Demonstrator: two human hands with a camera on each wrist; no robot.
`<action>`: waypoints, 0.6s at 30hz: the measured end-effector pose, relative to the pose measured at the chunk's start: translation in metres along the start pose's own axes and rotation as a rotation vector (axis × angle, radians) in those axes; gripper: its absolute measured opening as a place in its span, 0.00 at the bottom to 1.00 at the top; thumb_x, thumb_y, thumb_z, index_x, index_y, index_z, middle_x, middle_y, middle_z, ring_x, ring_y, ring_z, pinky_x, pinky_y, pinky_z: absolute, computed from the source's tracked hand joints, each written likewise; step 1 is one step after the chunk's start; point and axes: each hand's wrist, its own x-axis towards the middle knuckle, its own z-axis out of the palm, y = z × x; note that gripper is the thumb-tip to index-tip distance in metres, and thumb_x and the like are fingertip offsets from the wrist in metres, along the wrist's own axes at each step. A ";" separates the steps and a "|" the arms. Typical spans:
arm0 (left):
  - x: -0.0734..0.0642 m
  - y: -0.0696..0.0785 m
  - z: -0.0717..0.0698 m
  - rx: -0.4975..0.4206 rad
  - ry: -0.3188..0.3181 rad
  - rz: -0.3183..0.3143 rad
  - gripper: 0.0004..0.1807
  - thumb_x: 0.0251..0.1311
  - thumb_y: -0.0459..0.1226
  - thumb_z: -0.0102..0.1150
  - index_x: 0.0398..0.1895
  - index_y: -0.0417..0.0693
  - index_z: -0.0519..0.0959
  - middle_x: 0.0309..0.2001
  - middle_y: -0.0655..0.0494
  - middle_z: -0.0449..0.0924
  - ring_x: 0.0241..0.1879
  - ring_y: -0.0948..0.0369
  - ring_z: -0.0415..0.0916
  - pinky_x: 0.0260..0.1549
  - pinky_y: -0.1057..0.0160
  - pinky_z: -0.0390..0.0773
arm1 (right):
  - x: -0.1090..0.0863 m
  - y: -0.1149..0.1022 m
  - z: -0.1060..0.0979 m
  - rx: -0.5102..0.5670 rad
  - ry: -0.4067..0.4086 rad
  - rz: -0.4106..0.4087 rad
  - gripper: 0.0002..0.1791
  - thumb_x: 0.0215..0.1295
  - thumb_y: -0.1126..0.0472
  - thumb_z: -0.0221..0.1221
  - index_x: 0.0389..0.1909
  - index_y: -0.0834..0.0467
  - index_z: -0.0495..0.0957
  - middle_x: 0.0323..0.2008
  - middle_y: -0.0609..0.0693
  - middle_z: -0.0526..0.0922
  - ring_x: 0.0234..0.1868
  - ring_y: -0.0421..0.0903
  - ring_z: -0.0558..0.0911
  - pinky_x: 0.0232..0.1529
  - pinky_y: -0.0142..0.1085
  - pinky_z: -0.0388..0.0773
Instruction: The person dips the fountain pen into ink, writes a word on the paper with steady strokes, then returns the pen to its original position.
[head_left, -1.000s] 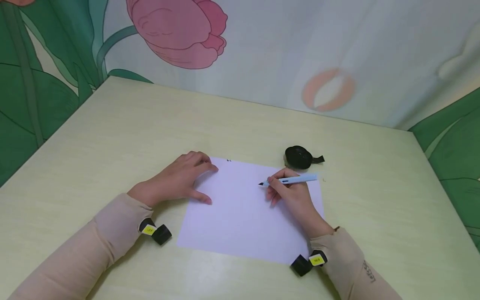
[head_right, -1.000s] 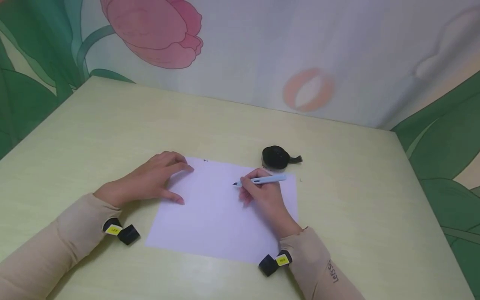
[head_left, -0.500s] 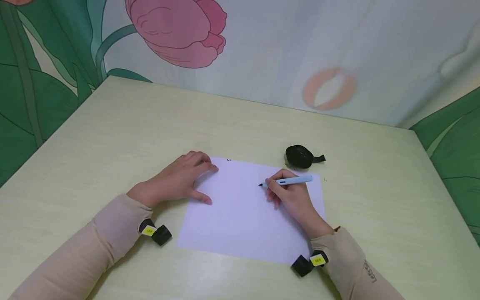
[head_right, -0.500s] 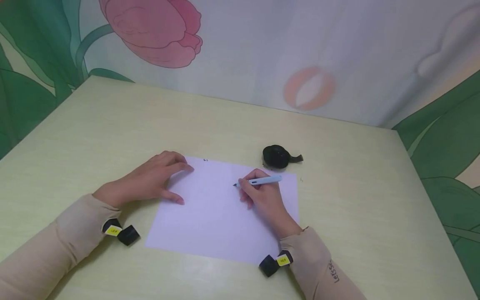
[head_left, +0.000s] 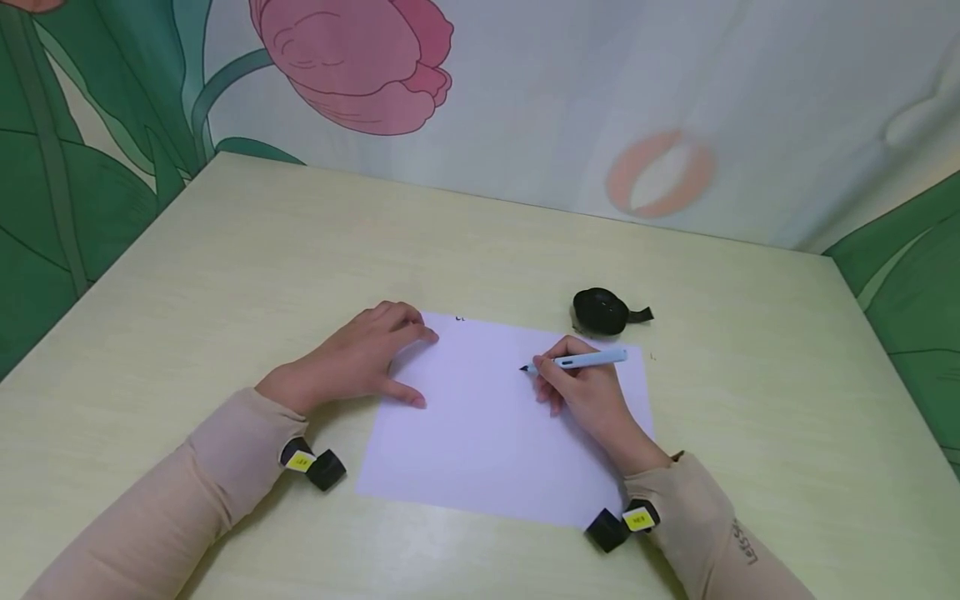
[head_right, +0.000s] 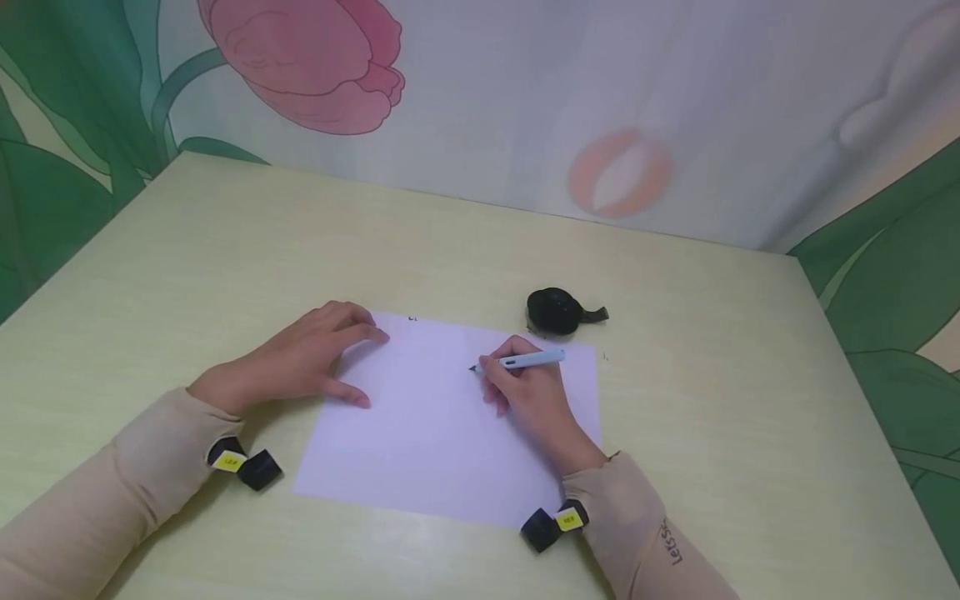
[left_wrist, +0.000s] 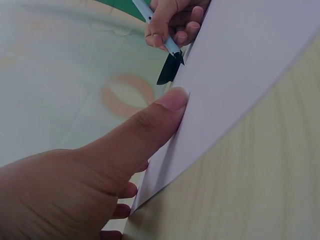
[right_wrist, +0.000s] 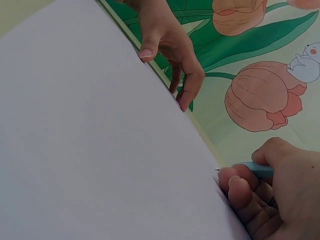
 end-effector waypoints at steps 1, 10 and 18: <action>0.000 0.000 0.000 0.003 0.001 0.001 0.42 0.38 0.59 0.73 0.57 0.49 0.76 0.55 0.49 0.71 0.59 0.51 0.65 0.61 0.51 0.67 | 0.000 0.000 0.000 -0.002 0.002 0.000 0.09 0.65 0.66 0.59 0.32 0.70 0.72 0.20 0.52 0.82 0.15 0.37 0.77 0.15 0.31 0.75; 0.001 -0.001 0.001 -0.001 0.000 0.000 0.42 0.38 0.59 0.74 0.58 0.49 0.75 0.56 0.49 0.70 0.59 0.52 0.65 0.61 0.51 0.66 | 0.000 -0.002 -0.001 0.005 0.022 0.016 0.10 0.64 0.67 0.59 0.31 0.72 0.71 0.20 0.55 0.81 0.15 0.38 0.77 0.15 0.32 0.75; 0.001 -0.001 0.000 0.002 0.002 0.000 0.42 0.38 0.59 0.74 0.58 0.50 0.75 0.55 0.50 0.71 0.58 0.52 0.65 0.60 0.51 0.67 | 0.000 -0.003 -0.001 -0.006 0.034 0.019 0.10 0.65 0.67 0.58 0.31 0.71 0.71 0.21 0.59 0.81 0.14 0.38 0.77 0.15 0.32 0.76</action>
